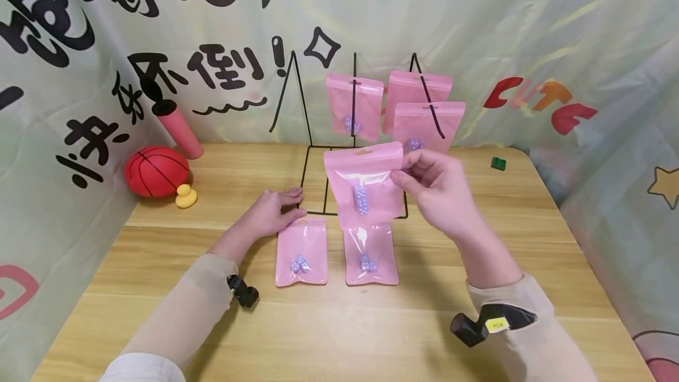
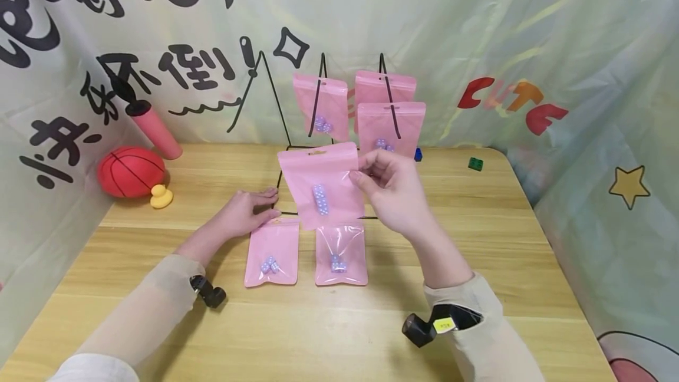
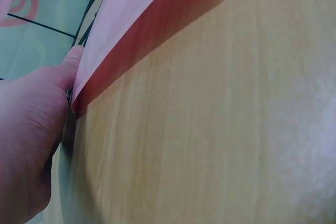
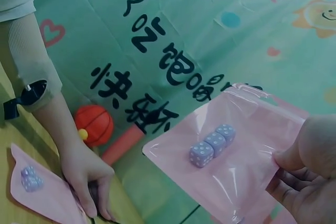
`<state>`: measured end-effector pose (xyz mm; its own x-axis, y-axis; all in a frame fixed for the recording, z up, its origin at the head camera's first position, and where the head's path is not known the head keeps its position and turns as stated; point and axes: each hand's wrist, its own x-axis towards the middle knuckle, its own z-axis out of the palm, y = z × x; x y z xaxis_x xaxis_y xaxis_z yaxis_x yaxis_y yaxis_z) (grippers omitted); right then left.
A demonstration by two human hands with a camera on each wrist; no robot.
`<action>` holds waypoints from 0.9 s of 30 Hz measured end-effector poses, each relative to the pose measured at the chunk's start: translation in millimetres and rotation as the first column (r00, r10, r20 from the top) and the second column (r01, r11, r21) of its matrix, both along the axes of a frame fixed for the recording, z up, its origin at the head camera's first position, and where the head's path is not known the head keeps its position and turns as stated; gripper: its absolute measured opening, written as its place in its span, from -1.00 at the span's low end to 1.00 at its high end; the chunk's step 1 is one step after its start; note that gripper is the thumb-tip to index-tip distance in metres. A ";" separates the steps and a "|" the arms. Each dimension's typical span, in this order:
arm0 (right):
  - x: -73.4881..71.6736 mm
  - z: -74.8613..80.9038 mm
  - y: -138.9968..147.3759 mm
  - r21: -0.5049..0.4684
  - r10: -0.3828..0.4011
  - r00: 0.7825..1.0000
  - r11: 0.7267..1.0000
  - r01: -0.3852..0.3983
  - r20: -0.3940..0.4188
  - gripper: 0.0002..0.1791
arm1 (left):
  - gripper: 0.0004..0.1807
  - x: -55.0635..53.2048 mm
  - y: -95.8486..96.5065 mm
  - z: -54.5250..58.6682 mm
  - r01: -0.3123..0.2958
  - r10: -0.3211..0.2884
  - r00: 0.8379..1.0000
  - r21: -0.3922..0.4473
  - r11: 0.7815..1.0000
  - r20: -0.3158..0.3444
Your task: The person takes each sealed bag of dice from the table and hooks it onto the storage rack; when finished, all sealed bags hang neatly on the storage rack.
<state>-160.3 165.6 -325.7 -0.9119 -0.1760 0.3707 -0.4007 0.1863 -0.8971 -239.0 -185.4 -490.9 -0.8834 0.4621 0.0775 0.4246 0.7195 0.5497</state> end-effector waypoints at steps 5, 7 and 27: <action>-6.6 0.2 -13.1 -0.030 -0.014 1.000 0.999 0.014 -0.022 -0.96 | -0.45 -1.3 -0.7 -1.2 -0.004 0.004 1.000 -0.003 1.000 -0.003; -9.2 -0.7 -16.9 -0.040 -0.026 0.999 0.999 0.025 -0.022 -0.95 | -0.45 -1.5 -1.0 -1.4 -0.003 0.003 1.000 -0.004 1.000 -0.006; -37.6 -14.9 -30.0 -0.079 -0.140 0.990 0.987 0.142 0.030 -0.94 | -0.45 0.1 -1.0 1.5 0.003 -0.003 1.000 -0.011 1.000 0.000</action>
